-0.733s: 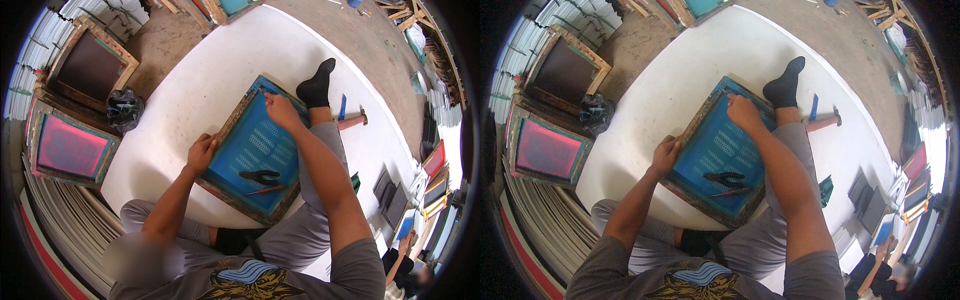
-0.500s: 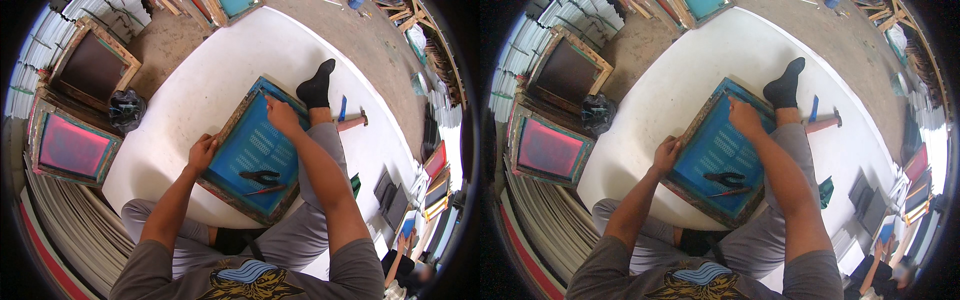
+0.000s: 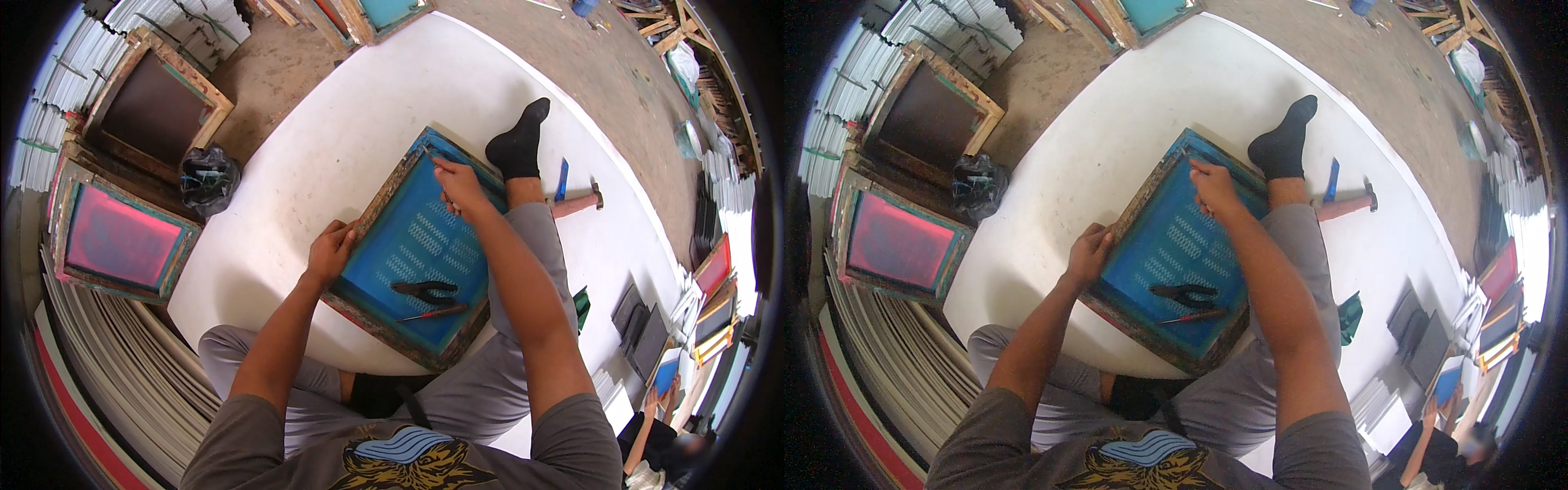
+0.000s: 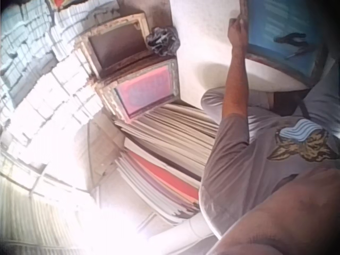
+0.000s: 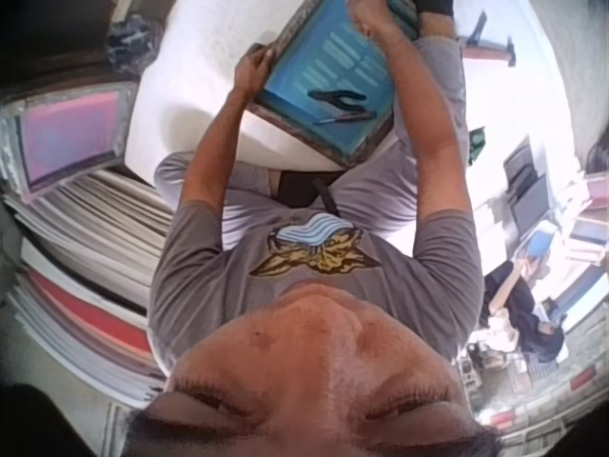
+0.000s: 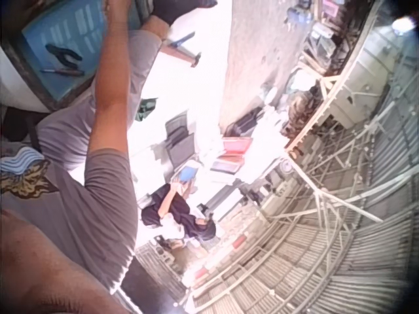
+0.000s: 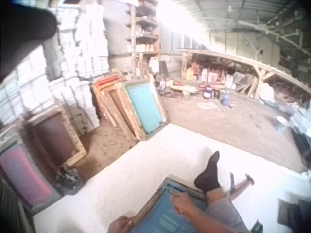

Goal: The person sits on the floor and uses a screwdriver to work on the edge of a blue screen printing frame. They then use pliers to adjust a small component on the frame's edge. The person continues to use the screwdriver to tighten or adjust parts along the frame's border.

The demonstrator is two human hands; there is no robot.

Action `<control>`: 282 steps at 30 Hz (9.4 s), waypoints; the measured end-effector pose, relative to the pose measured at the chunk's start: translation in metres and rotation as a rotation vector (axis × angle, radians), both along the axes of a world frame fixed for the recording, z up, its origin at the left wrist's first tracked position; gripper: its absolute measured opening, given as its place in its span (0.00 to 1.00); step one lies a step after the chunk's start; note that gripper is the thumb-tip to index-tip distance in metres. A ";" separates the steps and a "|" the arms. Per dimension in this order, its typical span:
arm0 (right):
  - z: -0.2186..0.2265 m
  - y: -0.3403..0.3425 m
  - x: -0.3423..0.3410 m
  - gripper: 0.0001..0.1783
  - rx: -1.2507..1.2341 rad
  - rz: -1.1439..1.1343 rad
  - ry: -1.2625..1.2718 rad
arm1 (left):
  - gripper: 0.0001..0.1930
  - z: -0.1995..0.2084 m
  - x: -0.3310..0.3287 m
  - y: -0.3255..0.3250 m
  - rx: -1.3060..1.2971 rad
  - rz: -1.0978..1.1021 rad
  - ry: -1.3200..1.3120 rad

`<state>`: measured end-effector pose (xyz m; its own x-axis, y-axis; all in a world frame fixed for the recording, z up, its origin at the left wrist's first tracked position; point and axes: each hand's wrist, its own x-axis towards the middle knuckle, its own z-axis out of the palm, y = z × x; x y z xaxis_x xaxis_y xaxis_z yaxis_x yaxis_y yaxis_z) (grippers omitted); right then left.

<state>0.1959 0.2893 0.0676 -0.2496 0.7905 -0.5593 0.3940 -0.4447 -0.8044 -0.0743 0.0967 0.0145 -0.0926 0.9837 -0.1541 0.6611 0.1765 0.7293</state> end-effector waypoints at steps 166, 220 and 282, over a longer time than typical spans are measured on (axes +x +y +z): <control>-0.002 0.036 0.009 0.25 0.648 0.452 -0.526 | 0.13 0.003 0.076 0.158 0.040 -0.018 0.388; 0.014 0.027 0.024 0.21 0.537 0.345 -0.442 | 0.14 0.002 0.077 0.151 0.060 0.030 0.280; 0.018 0.057 0.027 0.21 0.592 0.487 -0.499 | 0.15 0.001 0.074 0.149 0.120 0.035 0.152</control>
<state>0.2225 0.3467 0.0851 -0.4689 0.8530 -0.2289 0.7930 0.2926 -0.5343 -0.0006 0.2458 0.0155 -0.1406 0.9899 -0.0177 0.7600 0.1194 0.6389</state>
